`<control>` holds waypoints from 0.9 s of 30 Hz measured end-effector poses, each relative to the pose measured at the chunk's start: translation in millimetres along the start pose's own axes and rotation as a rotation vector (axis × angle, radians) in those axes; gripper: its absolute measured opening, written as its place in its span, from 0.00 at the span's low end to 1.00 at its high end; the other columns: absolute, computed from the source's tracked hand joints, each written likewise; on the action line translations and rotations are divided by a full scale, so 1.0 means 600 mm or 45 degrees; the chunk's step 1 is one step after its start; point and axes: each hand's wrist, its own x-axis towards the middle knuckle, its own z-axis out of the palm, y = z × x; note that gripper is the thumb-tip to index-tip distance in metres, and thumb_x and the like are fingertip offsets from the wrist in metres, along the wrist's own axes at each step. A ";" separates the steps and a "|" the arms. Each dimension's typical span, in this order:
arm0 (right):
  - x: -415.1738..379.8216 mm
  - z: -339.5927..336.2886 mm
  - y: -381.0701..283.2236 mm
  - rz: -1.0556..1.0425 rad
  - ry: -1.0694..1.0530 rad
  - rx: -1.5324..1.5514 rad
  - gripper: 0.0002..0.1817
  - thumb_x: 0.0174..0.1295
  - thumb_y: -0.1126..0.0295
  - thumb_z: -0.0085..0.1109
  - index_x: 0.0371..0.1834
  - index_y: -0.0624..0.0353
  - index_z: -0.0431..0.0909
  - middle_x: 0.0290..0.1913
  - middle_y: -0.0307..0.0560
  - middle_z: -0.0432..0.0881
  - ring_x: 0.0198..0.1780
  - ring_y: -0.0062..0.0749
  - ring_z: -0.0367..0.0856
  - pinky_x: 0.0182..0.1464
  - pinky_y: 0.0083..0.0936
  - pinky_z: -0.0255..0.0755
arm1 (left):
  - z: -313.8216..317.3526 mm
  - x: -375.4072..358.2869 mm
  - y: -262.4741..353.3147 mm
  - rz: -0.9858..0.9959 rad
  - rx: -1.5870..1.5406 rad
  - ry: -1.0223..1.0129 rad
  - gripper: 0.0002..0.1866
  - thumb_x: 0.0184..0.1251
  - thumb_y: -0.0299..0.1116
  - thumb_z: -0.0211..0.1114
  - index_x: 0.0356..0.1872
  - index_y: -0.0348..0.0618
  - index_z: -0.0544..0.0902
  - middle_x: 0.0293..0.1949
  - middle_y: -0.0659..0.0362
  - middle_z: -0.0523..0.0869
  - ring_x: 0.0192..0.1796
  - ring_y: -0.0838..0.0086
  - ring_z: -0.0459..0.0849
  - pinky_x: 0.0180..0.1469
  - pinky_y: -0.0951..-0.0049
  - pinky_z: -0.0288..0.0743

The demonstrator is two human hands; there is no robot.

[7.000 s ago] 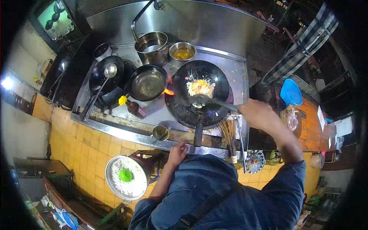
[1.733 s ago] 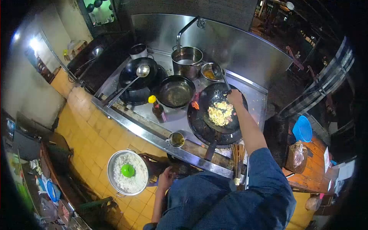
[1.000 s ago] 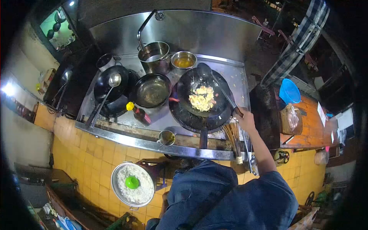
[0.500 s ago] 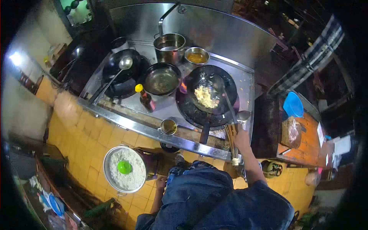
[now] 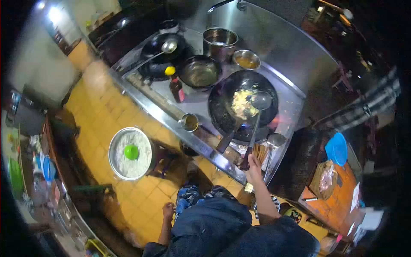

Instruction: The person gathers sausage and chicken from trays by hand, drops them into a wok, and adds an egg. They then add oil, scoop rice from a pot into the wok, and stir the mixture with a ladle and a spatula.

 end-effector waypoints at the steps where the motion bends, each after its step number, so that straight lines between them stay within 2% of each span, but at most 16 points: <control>1: -0.035 0.037 -0.006 0.130 0.011 0.225 0.23 0.64 0.49 0.45 0.54 0.53 0.67 0.45 0.48 0.77 0.32 0.35 0.79 0.31 0.30 0.74 | 0.000 -0.019 -0.019 0.089 -0.083 0.088 0.11 0.59 0.30 0.59 0.41 0.37 0.78 0.28 0.55 0.82 0.26 0.72 0.81 0.25 0.75 0.74; 3: -0.054 0.022 0.054 0.456 -0.002 0.327 0.26 0.64 0.47 0.43 0.57 0.54 0.65 0.47 0.48 0.77 0.32 0.36 0.79 0.30 0.30 0.73 | 0.006 -0.050 -0.053 0.214 0.014 0.135 0.13 0.57 0.34 0.62 0.39 0.37 0.79 0.29 0.53 0.83 0.30 0.71 0.82 0.31 0.74 0.75; 6: -0.034 -0.007 0.180 0.953 -0.090 -0.767 0.30 0.61 0.52 0.48 0.62 0.57 0.61 0.51 0.55 0.74 0.38 0.38 0.80 0.38 0.31 0.77 | 0.001 -0.126 -0.062 0.239 0.427 0.208 0.15 0.56 0.38 0.63 0.40 0.40 0.81 0.32 0.51 0.85 0.34 0.70 0.83 0.38 0.73 0.76; 8: 0.003 -0.086 0.311 0.122 -0.374 -2.059 0.42 0.52 0.57 0.58 0.67 0.61 0.49 0.62 0.63 0.61 0.62 0.49 0.65 0.59 0.48 0.62 | 0.001 -0.149 -0.104 0.137 0.398 0.250 0.15 0.56 0.39 0.63 0.41 0.42 0.81 0.33 0.51 0.85 0.36 0.68 0.84 0.40 0.72 0.76; 10: 0.044 -0.132 0.341 0.548 -0.330 -2.317 0.48 0.51 0.59 0.58 0.70 0.57 0.38 0.69 0.60 0.47 0.69 0.51 0.49 0.67 0.51 0.45 | 0.000 -0.178 -0.111 -0.042 0.263 0.249 0.16 0.56 0.41 0.62 0.42 0.44 0.81 0.36 0.50 0.85 0.38 0.65 0.84 0.43 0.70 0.75; 12: 0.015 -0.102 0.304 0.648 -0.341 -2.813 0.54 0.48 0.60 0.61 0.71 0.53 0.30 0.72 0.54 0.38 0.71 0.50 0.43 0.69 0.48 0.42 | -0.006 -0.221 -0.096 -0.038 0.326 0.347 0.16 0.56 0.42 0.62 0.42 0.44 0.81 0.37 0.50 0.84 0.39 0.65 0.83 0.44 0.70 0.75; 13: -0.047 -0.003 0.195 0.757 -0.448 -2.513 0.57 0.44 0.65 0.62 0.70 0.50 0.26 0.73 0.48 0.34 0.72 0.48 0.40 0.69 0.51 0.42 | -0.011 -0.241 -0.097 -0.012 0.447 0.364 0.17 0.56 0.42 0.62 0.43 0.44 0.81 0.38 0.50 0.84 0.40 0.65 0.83 0.44 0.69 0.75; 14: -0.002 -0.075 0.264 0.848 -0.458 -2.705 0.57 0.46 0.65 0.61 0.70 0.49 0.25 0.73 0.47 0.34 0.72 0.47 0.39 0.68 0.54 0.42 | -0.013 -0.242 -0.124 -0.058 0.367 0.371 0.19 0.55 0.44 0.63 0.44 0.44 0.80 0.38 0.50 0.84 0.41 0.65 0.83 0.45 0.70 0.75; 15: 0.048 -0.162 0.347 0.661 -0.394 -2.842 0.51 0.50 0.63 0.58 0.71 0.49 0.30 0.72 0.50 0.43 0.70 0.52 0.48 0.65 0.57 0.46 | -0.020 -0.243 -0.136 -0.070 0.324 0.428 0.19 0.55 0.44 0.63 0.44 0.44 0.80 0.38 0.50 0.84 0.41 0.65 0.83 0.45 0.70 0.75; 16: 0.076 -0.197 0.373 0.664 -0.445 -2.845 0.46 0.50 0.62 0.56 0.68 0.52 0.37 0.69 0.52 0.48 0.67 0.51 0.52 0.64 0.53 0.49 | -0.019 -0.248 -0.151 -0.077 0.251 0.428 0.18 0.56 0.42 0.62 0.44 0.42 0.80 0.36 0.50 0.84 0.38 0.65 0.84 0.43 0.70 0.76; 18: 0.114 -0.229 0.395 0.655 -0.581 -2.706 0.37 0.50 0.59 0.54 0.62 0.58 0.50 0.63 0.55 0.58 0.62 0.49 0.61 0.61 0.46 0.56 | -0.009 -0.291 -0.134 -0.065 0.268 0.447 0.16 0.58 0.38 0.61 0.44 0.41 0.79 0.32 0.53 0.85 0.32 0.67 0.84 0.39 0.72 0.76; 21: 0.168 -0.286 0.476 0.408 -0.753 -2.432 0.31 0.50 0.54 0.51 0.54 0.66 0.70 0.55 0.60 0.73 0.55 0.47 0.74 0.57 0.36 0.66 | -0.003 -0.291 -0.176 -0.023 0.058 0.427 0.14 0.59 0.38 0.61 0.43 0.41 0.79 0.33 0.53 0.84 0.34 0.70 0.83 0.39 0.73 0.76; 23: 0.143 -0.195 0.466 0.523 -0.843 -2.704 0.31 0.54 0.54 0.47 0.58 0.63 0.65 0.57 0.60 0.71 0.56 0.50 0.72 0.57 0.36 0.65 | 0.000 -0.311 -0.151 0.095 0.063 0.461 0.16 0.58 0.39 0.60 0.43 0.39 0.79 0.38 0.51 0.84 0.40 0.66 0.83 0.42 0.69 0.75; 25: 0.068 -0.040 0.443 0.568 -1.059 -2.975 0.30 0.59 0.54 0.44 0.63 0.60 0.61 0.59 0.60 0.68 0.57 0.52 0.70 0.56 0.35 0.65 | 0.024 -0.303 -0.136 0.209 -0.237 0.408 0.14 0.59 0.36 0.60 0.42 0.38 0.79 0.37 0.54 0.83 0.39 0.71 0.81 0.39 0.71 0.75; 26: 0.053 -0.010 0.481 -0.072 -1.523 -2.599 0.26 0.59 0.55 0.43 0.56 0.61 0.70 0.56 0.60 0.71 0.57 0.54 0.69 0.57 0.37 0.63 | 0.035 -0.294 -0.133 0.311 -0.469 0.273 0.13 0.59 0.35 0.60 0.41 0.38 0.79 0.36 0.56 0.83 0.38 0.74 0.80 0.38 0.73 0.75; 27: -0.043 0.123 0.467 -0.206 -1.644 -2.800 0.27 0.60 0.53 0.40 0.54 0.61 0.71 0.56 0.58 0.72 0.56 0.55 0.70 0.57 0.40 0.63 | 0.042 -0.285 -0.127 0.420 -0.692 0.131 0.12 0.59 0.34 0.60 0.40 0.38 0.79 0.36 0.58 0.83 0.37 0.76 0.79 0.37 0.75 0.75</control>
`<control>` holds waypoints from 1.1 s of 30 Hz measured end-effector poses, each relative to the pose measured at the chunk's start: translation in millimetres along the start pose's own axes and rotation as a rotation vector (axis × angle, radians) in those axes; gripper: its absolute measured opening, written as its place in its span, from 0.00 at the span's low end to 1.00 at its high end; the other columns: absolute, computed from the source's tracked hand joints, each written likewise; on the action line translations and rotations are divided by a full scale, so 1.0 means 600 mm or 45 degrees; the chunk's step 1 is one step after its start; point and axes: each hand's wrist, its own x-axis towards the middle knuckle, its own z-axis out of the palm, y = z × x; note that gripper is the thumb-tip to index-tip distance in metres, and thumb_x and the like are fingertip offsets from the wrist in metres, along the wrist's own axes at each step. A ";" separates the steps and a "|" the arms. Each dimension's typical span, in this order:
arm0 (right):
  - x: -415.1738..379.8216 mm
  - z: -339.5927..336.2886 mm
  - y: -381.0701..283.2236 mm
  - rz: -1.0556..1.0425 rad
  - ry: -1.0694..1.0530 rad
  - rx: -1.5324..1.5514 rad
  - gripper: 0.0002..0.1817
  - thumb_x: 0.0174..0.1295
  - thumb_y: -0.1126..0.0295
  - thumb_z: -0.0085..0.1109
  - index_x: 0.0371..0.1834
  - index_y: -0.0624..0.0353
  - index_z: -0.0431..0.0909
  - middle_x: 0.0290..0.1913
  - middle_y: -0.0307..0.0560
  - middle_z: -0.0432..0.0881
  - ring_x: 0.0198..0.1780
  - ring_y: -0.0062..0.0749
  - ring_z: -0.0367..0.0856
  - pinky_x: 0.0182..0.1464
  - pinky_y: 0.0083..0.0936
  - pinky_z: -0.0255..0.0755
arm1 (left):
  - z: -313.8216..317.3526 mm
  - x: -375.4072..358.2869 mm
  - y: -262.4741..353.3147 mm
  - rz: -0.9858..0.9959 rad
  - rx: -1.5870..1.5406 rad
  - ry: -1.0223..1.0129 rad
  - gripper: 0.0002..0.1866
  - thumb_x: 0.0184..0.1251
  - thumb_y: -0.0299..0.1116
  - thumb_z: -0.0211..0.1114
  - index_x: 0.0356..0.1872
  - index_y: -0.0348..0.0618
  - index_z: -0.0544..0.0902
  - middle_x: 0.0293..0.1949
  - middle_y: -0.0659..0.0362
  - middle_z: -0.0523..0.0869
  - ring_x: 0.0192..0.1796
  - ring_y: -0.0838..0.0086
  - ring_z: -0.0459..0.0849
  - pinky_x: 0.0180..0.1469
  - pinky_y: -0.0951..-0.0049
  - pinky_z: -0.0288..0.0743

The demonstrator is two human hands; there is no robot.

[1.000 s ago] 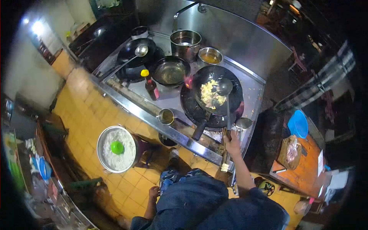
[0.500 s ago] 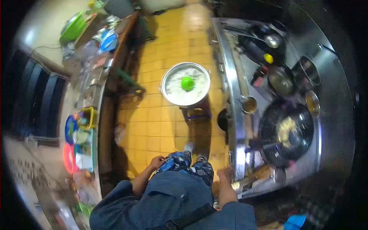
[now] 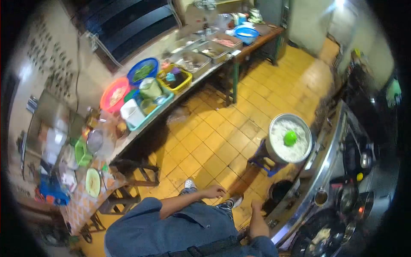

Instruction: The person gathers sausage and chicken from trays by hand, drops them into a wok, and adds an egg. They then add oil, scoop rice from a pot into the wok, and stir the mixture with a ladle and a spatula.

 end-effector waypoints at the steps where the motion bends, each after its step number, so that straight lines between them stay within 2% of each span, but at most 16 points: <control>1: 0.044 -0.037 -0.084 -0.030 -0.030 -0.128 0.27 0.59 0.51 0.44 0.52 0.62 0.73 0.54 0.61 0.73 0.54 0.57 0.71 0.56 0.44 0.63 | 0.016 -0.026 0.083 -0.032 0.021 -0.113 0.12 0.61 0.36 0.59 0.39 0.38 0.79 0.35 0.60 0.82 0.35 0.79 0.78 0.36 0.78 0.74; 2: 0.075 -0.055 -0.191 -0.062 0.292 0.237 0.29 0.55 0.50 0.50 0.50 0.64 0.74 0.52 0.67 0.73 0.54 0.57 0.72 0.57 0.43 0.62 | 0.025 -0.011 0.080 -0.150 -0.198 -0.309 0.13 0.63 0.38 0.57 0.39 0.38 0.79 0.34 0.60 0.82 0.35 0.79 0.79 0.36 0.77 0.75; 3: 0.084 -0.105 -0.314 -0.344 0.376 0.303 0.31 0.53 0.49 0.55 0.47 0.68 0.74 0.49 0.71 0.73 0.53 0.57 0.72 0.57 0.42 0.62 | 0.042 0.042 0.023 -0.028 -0.391 -0.510 0.14 0.65 0.38 0.55 0.42 0.38 0.77 0.35 0.59 0.82 0.35 0.75 0.79 0.36 0.73 0.75; 5: 0.077 -0.128 -0.566 -0.771 0.616 0.487 0.29 0.54 0.54 0.56 0.48 0.72 0.70 0.49 0.67 0.73 0.54 0.56 0.70 0.57 0.40 0.62 | 0.054 -0.008 0.121 -0.076 -0.960 -0.646 0.18 0.68 0.43 0.48 0.45 0.39 0.76 0.39 0.55 0.82 0.41 0.66 0.79 0.44 0.64 0.75; 6: 0.066 -0.128 -0.700 -1.220 0.781 0.440 0.23 0.53 0.62 0.59 0.46 0.71 0.71 0.49 0.67 0.73 0.52 0.54 0.71 0.55 0.38 0.64 | 0.039 -0.031 0.164 -0.003 -1.204 -0.744 0.18 0.68 0.44 0.47 0.43 0.40 0.76 0.38 0.55 0.81 0.41 0.65 0.78 0.45 0.62 0.72; 9: -0.130 -0.113 -1.018 -1.972 0.658 0.391 0.18 0.54 0.64 0.58 0.43 0.66 0.72 0.45 0.62 0.75 0.49 0.55 0.71 0.51 0.41 0.65 | -0.040 -0.123 0.269 0.436 -1.632 -0.946 0.21 0.66 0.49 0.44 0.39 0.42 0.76 0.35 0.56 0.79 0.43 0.63 0.75 0.50 0.58 0.66; 10: -0.228 -0.085 -1.073 -1.800 0.398 0.450 0.16 0.56 0.65 0.56 0.43 0.64 0.73 0.43 0.60 0.76 0.52 0.52 0.71 0.54 0.37 0.64 | -0.073 -0.158 0.295 0.634 -1.725 -1.004 0.21 0.66 0.50 0.43 0.37 0.43 0.76 0.34 0.57 0.79 0.43 0.63 0.74 0.52 0.56 0.64; 11: -0.263 -0.020 -1.123 -2.065 0.397 0.379 0.19 0.55 0.64 0.57 0.47 0.62 0.71 0.44 0.59 0.75 0.49 0.51 0.72 0.52 0.37 0.66 | -0.107 -0.194 0.313 0.842 -1.803 -1.068 0.22 0.66 0.52 0.42 0.36 0.43 0.76 0.33 0.57 0.78 0.44 0.62 0.73 0.53 0.54 0.61; 13: -0.424 0.040 -1.165 -1.958 -0.056 -0.185 0.19 0.56 0.63 0.54 0.48 0.62 0.70 0.48 0.59 0.74 0.46 0.53 0.75 0.48 0.42 0.69 | -0.167 -0.266 0.328 1.225 -1.904 -1.156 0.25 0.65 0.55 0.40 0.32 0.45 0.76 0.31 0.58 0.77 0.45 0.61 0.71 0.56 0.51 0.57; 14: -0.499 0.059 -1.169 -2.284 -0.076 -0.582 0.18 0.55 0.64 0.52 0.46 0.62 0.70 0.47 0.57 0.75 0.48 0.50 0.75 0.48 0.43 0.70 | -0.187 -0.299 0.326 1.386 -1.948 -1.134 0.26 0.64 0.56 0.39 0.31 0.46 0.77 0.30 0.58 0.76 0.46 0.60 0.70 0.58 0.50 0.55; 17: -0.595 0.199 -1.162 -2.520 -0.256 -0.781 0.14 0.51 0.71 0.51 0.41 0.59 0.77 0.47 0.53 0.76 0.50 0.45 0.75 0.49 0.37 0.72 | -0.217 -0.393 0.303 1.788 -2.097 -0.780 0.29 0.65 0.55 0.33 0.30 0.45 0.78 0.31 0.57 0.76 0.49 0.59 0.67 0.63 0.51 0.49; 19: -0.654 0.241 -1.156 -2.548 -0.356 -1.058 0.12 0.50 0.72 0.54 0.39 0.57 0.80 0.48 0.51 0.77 0.48 0.40 0.77 0.46 0.36 0.74 | -0.251 -0.429 0.286 1.717 -1.894 -0.973 0.30 0.65 0.54 0.31 0.30 0.44 0.79 0.31 0.57 0.77 0.50 0.59 0.67 0.64 0.51 0.48; 23: -0.730 0.268 -1.153 -2.509 -0.493 -1.314 0.11 0.51 0.73 0.52 0.38 0.59 0.79 0.46 0.50 0.78 0.46 0.39 0.79 0.44 0.37 0.74 | -0.264 -0.502 0.293 1.940 -1.822 -0.695 0.30 0.65 0.52 0.29 0.30 0.44 0.79 0.32 0.58 0.78 0.50 0.62 0.69 0.64 0.49 0.46; 25: -0.746 0.280 -1.144 -2.574 -0.519 -1.399 0.12 0.49 0.75 0.54 0.37 0.60 0.79 0.40 0.50 0.81 0.42 0.39 0.81 0.41 0.34 0.75 | -0.279 -0.490 0.272 1.876 -1.845 -0.744 0.28 0.65 0.51 0.33 0.27 0.43 0.79 0.33 0.56 0.78 0.51 0.62 0.67 0.64 0.53 0.48; 28: -0.754 0.299 -1.126 -2.760 -0.440 -1.098 0.09 0.49 0.73 0.55 0.34 0.61 0.80 0.35 0.48 0.82 0.39 0.38 0.82 0.38 0.33 0.75 | -0.302 -0.492 0.276 1.899 -1.829 -0.700 0.25 0.65 0.50 0.35 0.33 0.42 0.76 0.36 0.55 0.78 0.51 0.62 0.68 0.63 0.55 0.51; 33: -0.757 0.270 -1.148 -2.767 -0.548 -1.091 0.09 0.49 0.73 0.56 0.33 0.62 0.80 0.35 0.49 0.81 0.40 0.38 0.82 0.39 0.32 0.75 | -0.342 -0.474 0.292 1.868 -1.904 -0.551 0.22 0.66 0.48 0.39 0.42 0.40 0.72 0.40 0.54 0.77 0.50 0.64 0.71 0.60 0.59 0.56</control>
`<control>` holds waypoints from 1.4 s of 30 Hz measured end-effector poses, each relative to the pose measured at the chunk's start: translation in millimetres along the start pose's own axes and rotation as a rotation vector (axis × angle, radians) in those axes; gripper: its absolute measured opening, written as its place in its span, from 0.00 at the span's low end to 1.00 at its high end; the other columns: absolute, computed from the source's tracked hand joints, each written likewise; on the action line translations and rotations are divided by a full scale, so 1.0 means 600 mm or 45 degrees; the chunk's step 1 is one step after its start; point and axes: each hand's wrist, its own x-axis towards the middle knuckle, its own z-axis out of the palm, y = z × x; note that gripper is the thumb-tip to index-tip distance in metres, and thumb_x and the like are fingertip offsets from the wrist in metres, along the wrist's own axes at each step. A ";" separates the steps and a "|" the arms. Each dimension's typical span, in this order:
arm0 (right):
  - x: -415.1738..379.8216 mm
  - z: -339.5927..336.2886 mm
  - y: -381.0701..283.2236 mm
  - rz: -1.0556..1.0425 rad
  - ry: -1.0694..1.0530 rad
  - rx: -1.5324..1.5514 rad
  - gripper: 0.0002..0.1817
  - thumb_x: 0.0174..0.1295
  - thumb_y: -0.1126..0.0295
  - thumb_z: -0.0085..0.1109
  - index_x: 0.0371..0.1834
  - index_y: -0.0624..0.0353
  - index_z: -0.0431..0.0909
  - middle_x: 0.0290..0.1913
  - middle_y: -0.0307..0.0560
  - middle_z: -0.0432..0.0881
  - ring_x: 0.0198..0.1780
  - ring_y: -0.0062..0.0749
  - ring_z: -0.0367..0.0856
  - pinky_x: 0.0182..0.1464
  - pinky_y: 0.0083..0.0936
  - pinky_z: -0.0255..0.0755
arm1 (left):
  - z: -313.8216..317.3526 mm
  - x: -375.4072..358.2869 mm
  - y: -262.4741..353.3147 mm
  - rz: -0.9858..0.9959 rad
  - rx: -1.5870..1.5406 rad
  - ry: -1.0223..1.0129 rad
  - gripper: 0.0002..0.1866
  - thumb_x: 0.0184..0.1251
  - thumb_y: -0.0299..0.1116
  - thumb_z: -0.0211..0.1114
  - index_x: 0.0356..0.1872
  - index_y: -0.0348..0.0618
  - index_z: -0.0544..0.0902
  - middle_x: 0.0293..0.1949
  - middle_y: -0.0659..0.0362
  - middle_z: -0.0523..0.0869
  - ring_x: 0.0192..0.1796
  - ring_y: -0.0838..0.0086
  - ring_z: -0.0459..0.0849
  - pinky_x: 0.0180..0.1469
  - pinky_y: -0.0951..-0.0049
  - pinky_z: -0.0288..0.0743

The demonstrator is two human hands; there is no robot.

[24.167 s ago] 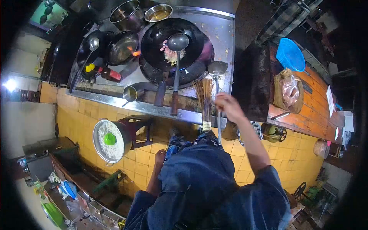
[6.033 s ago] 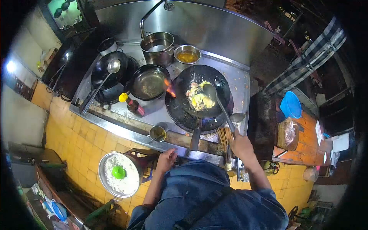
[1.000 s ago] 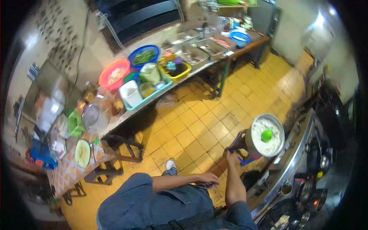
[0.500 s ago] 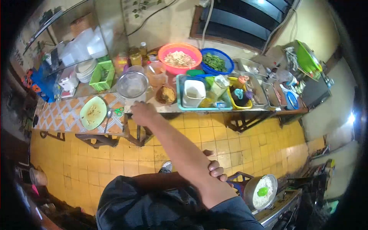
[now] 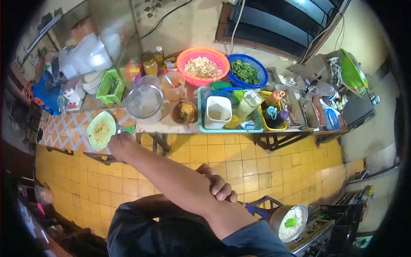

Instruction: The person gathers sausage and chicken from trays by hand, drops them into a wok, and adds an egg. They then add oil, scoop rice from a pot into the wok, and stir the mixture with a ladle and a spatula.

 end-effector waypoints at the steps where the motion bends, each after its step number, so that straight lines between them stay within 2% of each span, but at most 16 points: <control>1: 0.003 -0.015 0.012 -0.069 0.022 -0.040 0.08 0.48 0.73 0.57 0.32 0.62 0.79 0.34 0.49 0.81 0.40 0.37 0.82 0.40 0.32 0.74 | -0.012 0.017 0.006 -0.001 0.023 0.042 0.22 0.66 0.48 0.40 0.44 0.39 0.72 0.41 0.53 0.77 0.50 0.64 0.71 0.60 0.60 0.57; 8: 0.022 -0.098 0.345 -0.233 0.259 0.223 0.16 0.52 0.63 0.53 0.43 0.56 0.74 0.45 0.51 0.76 0.46 0.45 0.76 0.46 0.36 0.71 | -0.160 0.147 0.094 -0.071 0.399 0.816 0.26 0.68 0.46 0.46 0.57 0.36 0.66 0.47 0.51 0.76 0.50 0.66 0.74 0.57 0.66 0.64; 11: 0.063 -0.119 0.683 0.200 0.288 0.293 0.20 0.50 0.68 0.54 0.48 0.59 0.72 0.46 0.54 0.75 0.49 0.46 0.74 0.51 0.34 0.69 | -0.237 0.141 0.168 -0.283 1.090 0.756 0.22 0.69 0.42 0.47 0.56 0.36 0.68 0.50 0.52 0.77 0.53 0.69 0.74 0.57 0.70 0.64; 15: 0.056 -0.065 0.926 0.575 -0.068 -0.116 0.38 0.47 0.72 0.53 0.67 0.57 0.53 0.66 0.64 0.55 0.65 0.52 0.58 0.65 0.39 0.55 | -0.213 0.152 0.234 -0.346 1.367 0.914 0.20 0.68 0.38 0.51 0.55 0.35 0.69 0.44 0.52 0.80 0.52 0.69 0.76 0.57 0.71 0.65; 21: 0.076 0.010 1.037 0.442 -0.273 -0.381 0.46 0.43 0.69 0.58 0.70 0.47 0.47 0.68 0.62 0.51 0.71 0.54 0.42 0.70 0.46 0.39 | -0.206 0.111 0.277 -0.081 1.615 1.278 0.17 0.67 0.36 0.54 0.52 0.38 0.72 0.40 0.56 0.82 0.46 0.72 0.79 0.51 0.71 0.70; 23: 0.094 0.037 1.055 0.458 -0.317 -0.354 0.47 0.42 0.67 0.60 0.70 0.43 0.48 0.69 0.61 0.50 0.71 0.52 0.41 0.70 0.45 0.39 | -0.235 0.063 0.277 -0.174 1.587 1.830 0.17 0.65 0.37 0.56 0.51 0.39 0.72 0.40 0.55 0.82 0.43 0.72 0.80 0.46 0.71 0.72; 24: 0.091 0.039 1.058 0.293 -0.193 -0.705 0.36 0.52 0.59 0.53 0.67 0.49 0.55 0.61 0.62 0.65 0.62 0.57 0.62 0.60 0.50 0.57 | -0.271 0.020 0.274 -0.153 1.785 1.993 0.17 0.64 0.38 0.57 0.49 0.40 0.74 0.39 0.54 0.83 0.42 0.69 0.81 0.45 0.70 0.73; 27: 0.112 -0.034 1.015 0.437 -0.402 -0.130 0.31 0.49 0.69 0.54 0.62 0.52 0.64 0.60 0.66 0.63 0.62 0.58 0.62 0.63 0.48 0.55 | -0.398 -0.146 0.230 -0.100 2.248 2.468 0.17 0.60 0.39 0.59 0.47 0.43 0.77 0.40 0.51 0.84 0.42 0.63 0.83 0.44 0.67 0.75; 29: 0.125 0.067 1.106 0.255 -0.130 -0.395 0.23 0.51 0.68 0.53 0.54 0.57 0.72 0.53 0.65 0.71 0.53 0.54 0.72 0.55 0.47 0.64 | -0.516 -0.329 0.140 -0.045 2.347 2.670 0.17 0.59 0.39 0.59 0.46 0.43 0.77 0.38 0.51 0.84 0.42 0.61 0.83 0.44 0.67 0.75; 31: 0.141 -0.019 1.060 0.331 -0.448 -0.271 0.23 0.51 0.66 0.55 0.53 0.57 0.72 0.49 0.62 0.75 0.50 0.48 0.75 0.51 0.44 0.67 | -0.577 -0.420 0.001 1.034 1.475 2.835 0.13 0.54 0.35 0.61 0.38 0.38 0.80 0.31 0.55 0.83 0.34 0.67 0.82 0.40 0.73 0.76; 32: 0.152 -0.021 1.075 0.349 -0.437 -0.239 0.25 0.51 0.64 0.55 0.55 0.57 0.70 0.49 0.58 0.76 0.48 0.46 0.76 0.51 0.41 0.68 | -0.509 -0.363 -0.028 1.033 0.638 3.043 0.12 0.54 0.33 0.60 0.37 0.38 0.79 0.30 0.56 0.83 0.31 0.70 0.82 0.37 0.72 0.78; 33: 0.140 -0.027 1.066 -0.081 0.049 -0.379 0.28 0.51 0.64 0.56 0.59 0.55 0.67 0.49 0.57 0.76 0.49 0.47 0.75 0.51 0.41 0.68 | -0.530 -0.391 -0.091 1.378 0.697 2.891 0.12 0.56 0.34 0.59 0.38 0.39 0.78 0.29 0.55 0.82 0.29 0.68 0.81 0.32 0.69 0.78; 34: 0.126 -0.015 1.061 0.041 -0.065 -0.411 0.26 0.54 0.65 0.52 0.59 0.54 0.66 0.50 0.57 0.75 0.50 0.47 0.75 0.51 0.42 0.67 | -0.557 -0.410 -0.158 1.720 0.754 2.718 0.12 0.59 0.36 0.58 0.39 0.39 0.77 0.28 0.54 0.82 0.26 0.67 0.81 0.27 0.65 0.77; 37: 0.095 0.018 1.053 0.368 -0.240 -0.555 0.19 0.61 0.68 0.42 0.57 0.53 0.68 0.51 0.58 0.74 0.50 0.50 0.75 0.51 0.45 0.68 | -0.579 -0.378 -0.233 1.523 -0.104 3.065 0.11 0.59 0.37 0.56 0.37 0.41 0.77 0.28 0.54 0.81 0.24 0.66 0.81 0.25 0.64 0.76; 40: 0.102 0.023 1.090 0.311 -0.045 -0.472 0.23 0.45 0.60 0.62 0.45 0.59 0.75 0.40 0.58 0.79 0.45 0.52 0.77 0.47 0.43 0.71 | -0.633 -0.363 -0.240 1.800 -0.129 2.900 0.14 0.57 0.39 0.57 0.40 0.41 0.77 0.28 0.55 0.81 0.24 0.67 0.80 0.24 0.66 0.75; 42: 0.138 0.003 1.127 0.429 -0.023 -0.172 0.31 0.42 0.57 0.67 0.50 0.61 0.73 0.48 0.59 0.77 0.50 0.48 0.76 0.47 0.38 0.72 | -0.659 -0.345 -0.222 1.988 -0.189 2.711 0.14 0.57 0.39 0.58 0.38 0.41 0.78 0.28 0.56 0.81 0.23 0.68 0.80 0.24 0.67 0.74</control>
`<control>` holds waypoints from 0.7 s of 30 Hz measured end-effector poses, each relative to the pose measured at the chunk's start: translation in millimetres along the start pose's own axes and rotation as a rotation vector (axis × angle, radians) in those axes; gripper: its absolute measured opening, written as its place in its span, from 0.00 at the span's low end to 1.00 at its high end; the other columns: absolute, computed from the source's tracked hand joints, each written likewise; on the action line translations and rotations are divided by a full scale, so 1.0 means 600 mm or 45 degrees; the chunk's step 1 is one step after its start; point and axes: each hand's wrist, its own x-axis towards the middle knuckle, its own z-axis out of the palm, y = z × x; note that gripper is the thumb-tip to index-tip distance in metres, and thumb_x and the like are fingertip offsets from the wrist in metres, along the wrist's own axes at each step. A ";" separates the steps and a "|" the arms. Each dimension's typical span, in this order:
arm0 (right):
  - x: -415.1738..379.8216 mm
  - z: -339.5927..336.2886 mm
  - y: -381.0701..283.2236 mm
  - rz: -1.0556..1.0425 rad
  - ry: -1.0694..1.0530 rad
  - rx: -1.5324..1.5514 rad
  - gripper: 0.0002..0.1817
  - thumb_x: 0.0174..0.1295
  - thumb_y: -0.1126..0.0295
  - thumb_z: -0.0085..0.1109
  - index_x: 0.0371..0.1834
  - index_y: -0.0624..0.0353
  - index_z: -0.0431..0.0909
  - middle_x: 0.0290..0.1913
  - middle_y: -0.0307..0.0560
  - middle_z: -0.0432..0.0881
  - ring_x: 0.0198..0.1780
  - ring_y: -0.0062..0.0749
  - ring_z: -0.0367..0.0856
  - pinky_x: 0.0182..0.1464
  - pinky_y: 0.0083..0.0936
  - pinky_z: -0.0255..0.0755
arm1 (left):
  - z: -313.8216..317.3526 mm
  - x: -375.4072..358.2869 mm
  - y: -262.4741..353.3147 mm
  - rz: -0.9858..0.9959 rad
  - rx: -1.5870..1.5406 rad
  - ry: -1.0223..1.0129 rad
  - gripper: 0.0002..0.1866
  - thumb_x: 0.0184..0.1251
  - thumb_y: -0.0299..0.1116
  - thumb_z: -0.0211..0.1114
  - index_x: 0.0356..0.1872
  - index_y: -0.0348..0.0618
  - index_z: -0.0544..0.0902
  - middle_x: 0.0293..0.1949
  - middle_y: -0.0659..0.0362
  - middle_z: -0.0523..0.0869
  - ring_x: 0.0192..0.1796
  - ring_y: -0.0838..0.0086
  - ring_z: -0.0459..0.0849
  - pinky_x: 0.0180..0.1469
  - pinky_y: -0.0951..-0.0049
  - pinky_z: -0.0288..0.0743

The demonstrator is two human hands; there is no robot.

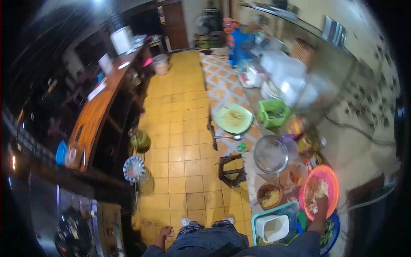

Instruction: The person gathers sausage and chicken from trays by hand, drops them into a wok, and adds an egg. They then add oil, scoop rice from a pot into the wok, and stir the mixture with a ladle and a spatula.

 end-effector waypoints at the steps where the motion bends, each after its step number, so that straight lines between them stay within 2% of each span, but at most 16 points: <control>1: -0.002 -0.006 0.036 -0.077 0.012 -0.025 0.31 0.42 0.57 0.67 0.50 0.61 0.73 0.48 0.59 0.77 0.50 0.48 0.76 0.47 0.38 0.72 | 0.007 -0.009 -0.022 -0.034 -0.117 -0.040 0.13 0.56 0.40 0.58 0.36 0.41 0.80 0.27 0.56 0.82 0.23 0.69 0.80 0.24 0.68 0.73; 2: -0.007 -0.028 0.033 -0.086 0.076 -0.074 0.31 0.43 0.57 0.65 0.50 0.61 0.72 0.48 0.58 0.77 0.49 0.47 0.76 0.46 0.38 0.72 | 0.011 -0.022 -0.035 -0.051 -0.202 -0.032 0.13 0.56 0.40 0.58 0.36 0.41 0.80 0.27 0.56 0.82 0.23 0.69 0.80 0.24 0.68 0.73; 4: -0.030 -0.081 -0.043 -0.086 0.255 -0.147 0.29 0.45 0.57 0.63 0.50 0.60 0.72 0.47 0.57 0.77 0.48 0.46 0.76 0.45 0.36 0.72 | 0.003 -0.061 -0.043 0.238 0.231 -0.035 0.14 0.56 0.42 0.59 0.30 0.40 0.82 0.25 0.56 0.82 0.25 0.73 0.80 0.27 0.73 0.73; 6: -0.082 -0.133 -0.170 -0.135 0.508 -0.129 0.28 0.47 0.56 0.61 0.51 0.60 0.72 0.47 0.56 0.77 0.46 0.44 0.76 0.44 0.35 0.73 | -0.012 -0.083 -0.072 0.207 0.173 0.056 0.15 0.56 0.42 0.59 0.26 0.39 0.83 0.22 0.56 0.82 0.28 0.75 0.80 0.31 0.72 0.72; 8: -0.145 -0.146 -0.325 -0.299 0.676 0.020 0.27 0.49 0.56 0.59 0.51 0.59 0.71 0.46 0.55 0.77 0.45 0.43 0.76 0.42 0.34 0.73 | -0.030 -0.001 -0.158 0.269 0.441 -0.010 0.18 0.57 0.45 0.57 0.31 0.40 0.83 0.25 0.54 0.83 0.30 0.71 0.80 0.33 0.69 0.73; 9: -0.177 -0.138 -0.406 -0.409 0.700 0.155 0.27 0.50 0.56 0.58 0.52 0.59 0.71 0.46 0.54 0.77 0.44 0.42 0.77 0.41 0.33 0.73 | -0.022 0.021 -0.215 0.560 0.139 0.167 0.20 0.57 0.49 0.54 0.31 0.42 0.83 0.27 0.51 0.83 0.31 0.65 0.81 0.33 0.64 0.72; 11: -0.251 -0.090 -0.567 -0.657 0.578 0.480 0.26 0.52 0.56 0.55 0.52 0.59 0.71 0.45 0.53 0.77 0.43 0.40 0.77 0.40 0.32 0.73 | -0.037 0.001 -0.250 0.454 -0.184 0.409 0.14 0.55 0.41 0.55 0.30 0.41 0.81 0.27 0.52 0.81 0.30 0.68 0.81 0.32 0.66 0.73; 12: -0.291 -0.051 -0.643 -0.779 0.414 0.660 0.25 0.53 0.56 0.54 0.52 0.59 0.70 0.45 0.53 0.77 0.42 0.40 0.77 0.39 0.32 0.74 | -0.045 -0.010 -0.264 0.422 -0.353 0.536 0.11 0.54 0.38 0.55 0.30 0.41 0.80 0.27 0.52 0.80 0.30 0.69 0.80 0.31 0.67 0.74; 13: -0.335 -0.014 -0.712 -0.868 0.209 0.847 0.25 0.54 0.56 0.53 0.52 0.58 0.70 0.45 0.52 0.77 0.41 0.39 0.77 0.38 0.31 0.74 | -0.061 -0.034 -0.251 0.109 -0.719 0.577 0.09 0.54 0.35 0.56 0.31 0.42 0.79 0.27 0.54 0.80 0.30 0.71 0.81 0.30 0.68 0.74; 14: -0.383 0.031 -0.785 -0.937 -0.067 1.022 0.24 0.55 0.56 0.52 0.53 0.58 0.70 0.44 0.51 0.77 0.40 0.38 0.77 0.38 0.30 0.74 | -0.074 -0.047 -0.253 0.071 -0.806 0.609 0.09 0.54 0.35 0.56 0.31 0.42 0.79 0.27 0.54 0.80 0.30 0.71 0.81 0.30 0.68 0.74; 16: -0.495 0.104 -0.906 -0.942 -0.695 1.303 0.24 0.57 0.56 0.50 0.53 0.58 0.69 0.44 0.50 0.77 0.39 0.36 0.77 0.36 0.29 0.74 | -0.085 -0.065 -0.268 -0.123 -1.644 0.717 0.08 0.58 0.35 0.56 0.34 0.44 0.79 0.27 0.58 0.81 0.28 0.72 0.80 0.27 0.70 0.72; 17: -0.563 0.143 -0.966 -0.944 -1.001 1.367 0.23 0.58 0.56 0.49 0.53 0.58 0.69 0.43 0.50 0.77 0.38 0.36 0.77 0.36 0.29 0.75 | -0.082 -0.071 -0.285 -0.151 -1.706 0.748 0.08 0.58 0.35 0.56 0.34 0.44 0.79 0.27 0.58 0.81 0.28 0.72 0.80 0.27 0.70 0.72; 19: -0.741 0.211 -1.091 -0.960 -1.583 1.412 0.22 0.60 0.56 0.46 0.54 0.57 0.69 0.43 0.48 0.77 0.37 0.34 0.77 0.34 0.27 0.75 | -0.058 -0.048 -0.342 0.092 -2.333 0.479 0.11 0.60 0.37 0.56 0.40 0.45 0.76 0.31 0.59 0.81 0.27 0.72 0.79 0.25 0.71 0.72; 20: -0.851 0.243 -1.153 -0.961 -1.873 1.380 0.22 0.61 0.56 0.45 0.54 0.57 0.69 0.42 0.48 0.77 0.36 0.33 0.77 0.33 0.27 0.75 | -0.039 -0.062 -0.340 0.077 -2.394 0.505 0.11 0.60 0.37 0.56 0.40 0.45 0.76 0.31 0.59 0.81 0.27 0.72 0.79 0.25 0.71 0.72; 21: -0.970 0.272 -1.215 -0.948 -2.171 1.328 0.22 0.62 0.56 0.44 0.54 0.57 0.68 0.42 0.47 0.77 0.35 0.33 0.77 0.33 0.26 0.75 | -0.033 -0.085 -0.320 0.012 -2.348 0.723 0.12 0.61 0.38 0.55 0.42 0.45 0.75 0.33 0.58 0.81 0.28 0.72 0.80 0.26 0.72 0.72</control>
